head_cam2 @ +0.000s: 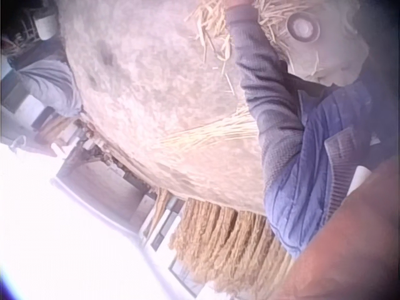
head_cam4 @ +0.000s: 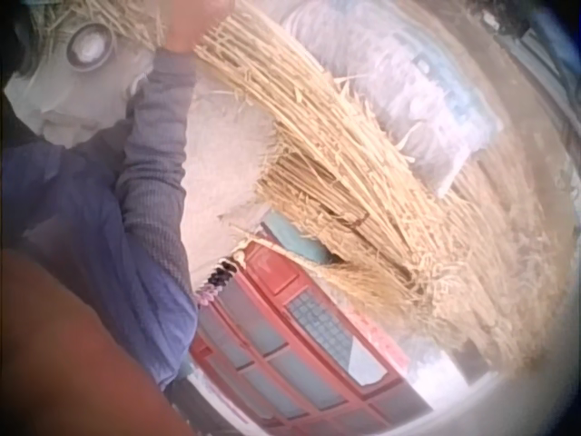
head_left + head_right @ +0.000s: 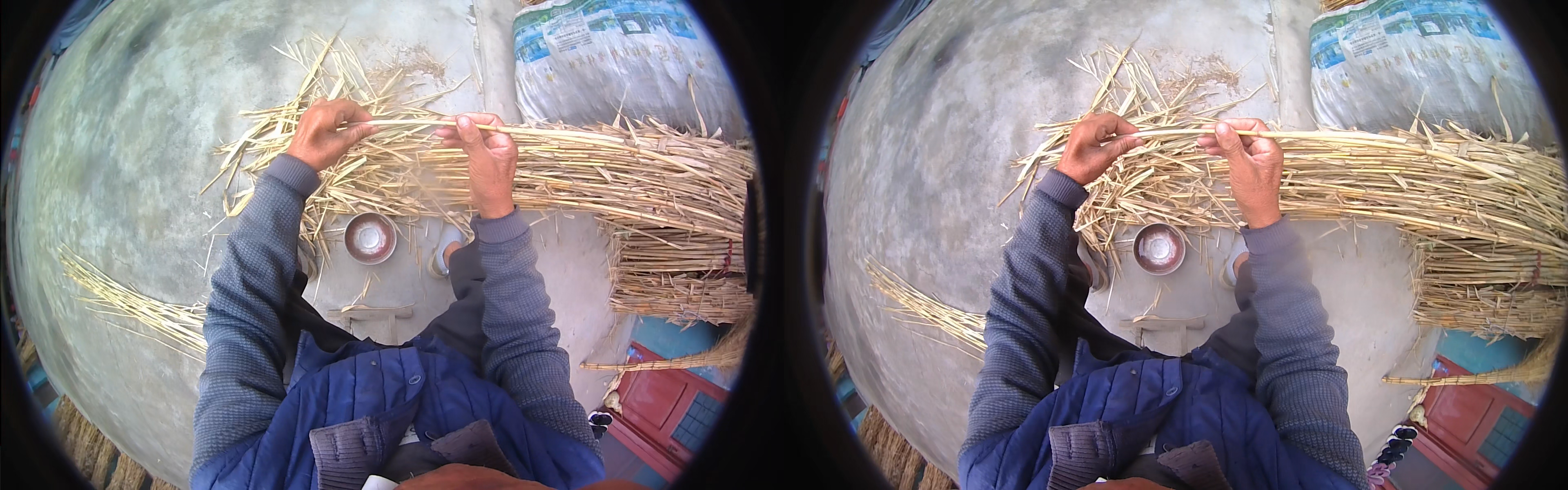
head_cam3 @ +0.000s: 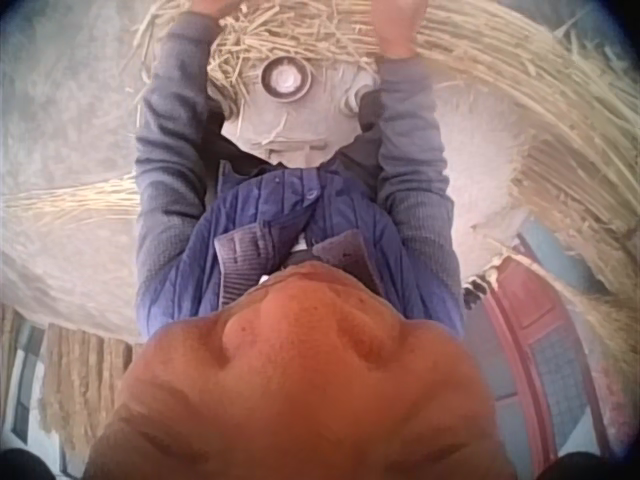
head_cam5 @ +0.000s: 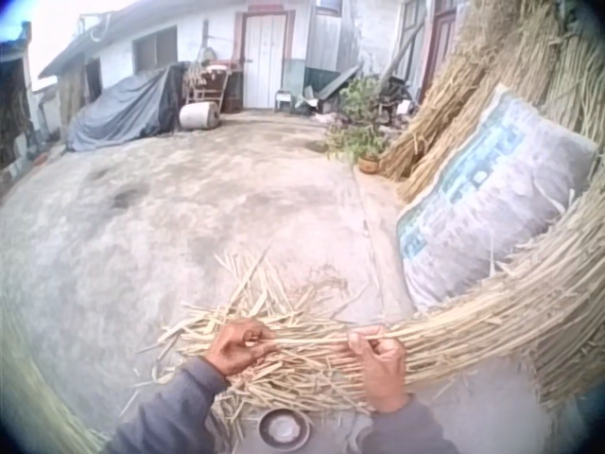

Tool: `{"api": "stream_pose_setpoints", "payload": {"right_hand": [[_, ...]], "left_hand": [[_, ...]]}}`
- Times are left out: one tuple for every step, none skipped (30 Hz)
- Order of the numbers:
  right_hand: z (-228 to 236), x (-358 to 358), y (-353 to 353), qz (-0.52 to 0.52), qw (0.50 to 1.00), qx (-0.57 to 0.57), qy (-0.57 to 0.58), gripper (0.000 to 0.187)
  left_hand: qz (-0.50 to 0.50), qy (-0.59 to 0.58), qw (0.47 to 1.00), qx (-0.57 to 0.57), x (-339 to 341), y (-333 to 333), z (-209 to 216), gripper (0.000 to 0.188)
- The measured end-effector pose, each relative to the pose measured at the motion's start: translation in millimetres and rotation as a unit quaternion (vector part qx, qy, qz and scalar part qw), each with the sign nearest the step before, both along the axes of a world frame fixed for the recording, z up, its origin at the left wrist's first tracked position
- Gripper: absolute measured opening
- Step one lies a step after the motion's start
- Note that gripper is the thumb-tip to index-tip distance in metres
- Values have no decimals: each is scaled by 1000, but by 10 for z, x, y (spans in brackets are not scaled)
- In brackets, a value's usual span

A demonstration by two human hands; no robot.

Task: The person sits on the floor and repeatedly pulls thin strips from a bundle of dried straw with both hands, separating them into smaller pieces. The separated pieces accumulate on the floor beside a small bowl.

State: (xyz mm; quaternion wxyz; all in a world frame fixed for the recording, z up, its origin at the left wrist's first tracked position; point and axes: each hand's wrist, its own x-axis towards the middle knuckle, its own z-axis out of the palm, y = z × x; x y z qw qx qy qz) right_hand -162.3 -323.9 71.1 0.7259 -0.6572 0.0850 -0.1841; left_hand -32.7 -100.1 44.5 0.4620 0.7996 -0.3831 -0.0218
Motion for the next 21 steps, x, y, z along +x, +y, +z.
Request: {"api": "stream_pose_setpoints", "payload": {"right_hand": [[4,-12,-15,-23,1000,-1,3,22],[-10,-16,5,-32,999,2,-6,22],[-18,-23,20,-29,999,-1,-20,23],[-25,-24,40,-33,999,-3,-25,23],[-28,-23,64,-31,999,-3,-31,24],[-19,-27,77,-39,999,1,-25,24],[-5,-34,92,-42,999,6,-20,25],[17,-31,102,-47,999,11,-20,25],[41,-22,109,-49,999,12,-16,26],[66,-21,127,-52,998,14,-15,26],[89,-20,147,-61,998,14,-3,27],[110,-22,165,-57,998,13,-6,27],[131,-20,182,-57,998,10,1,28],[146,-17,201,-54,999,6,0,28],[156,-12,225,-54,998,10,6,29],[164,4,242,-50,999,13,4,29],[169,12,260,-42,999,14,-5,29],[177,16,271,-48,999,3,-4,29],[181,18,282,-63,998,-28,15,29],[184,18,293,-71,995,-65,25,30],[185,19,303,-77,991,-102,35,30]], "left_hand": [[13,-10,1000,10,6,12,-17,21],[7,-50,999,-10,-17,-2,-42,20],[9,-83,996,-13,-51,-36,-69,19],[11,-117,993,-16,-85,-81,-89,18],[14,-126,991,-31,-118,-126,-102,17],[18,-135,990,-47,-143,-169,-107,16],[17,-145,988,-60,-171,-201,-107,16],[32,-132,988,-68,-192,-218,-99,16],[41,-123,988,-85,-209,-223,-86,16],[47,-111,988,-96,-231,-213,-72,17],[52,-98,988,-107,-248,-194,-54,17],[64,-98,988,-105,-261,-169,-35,16],[74,-79,987,-123,-274,-140,-17,17],[83,-60,984,-144,-283,-112,0,18],[87,-44,982,-162,-284,-85,18,19],[86,8,986,-140,-277,-64,34,20],[76,-57,989,-117,-259,-50,47,20],[56,-129,986,-88,-234,-44,57,21],[49,-190,979,-60,-209,-48,59,21],[39,-229,972,-25,-208,-69,50,23],[35,-245,968,-38,-203,-96,37,24]]}}
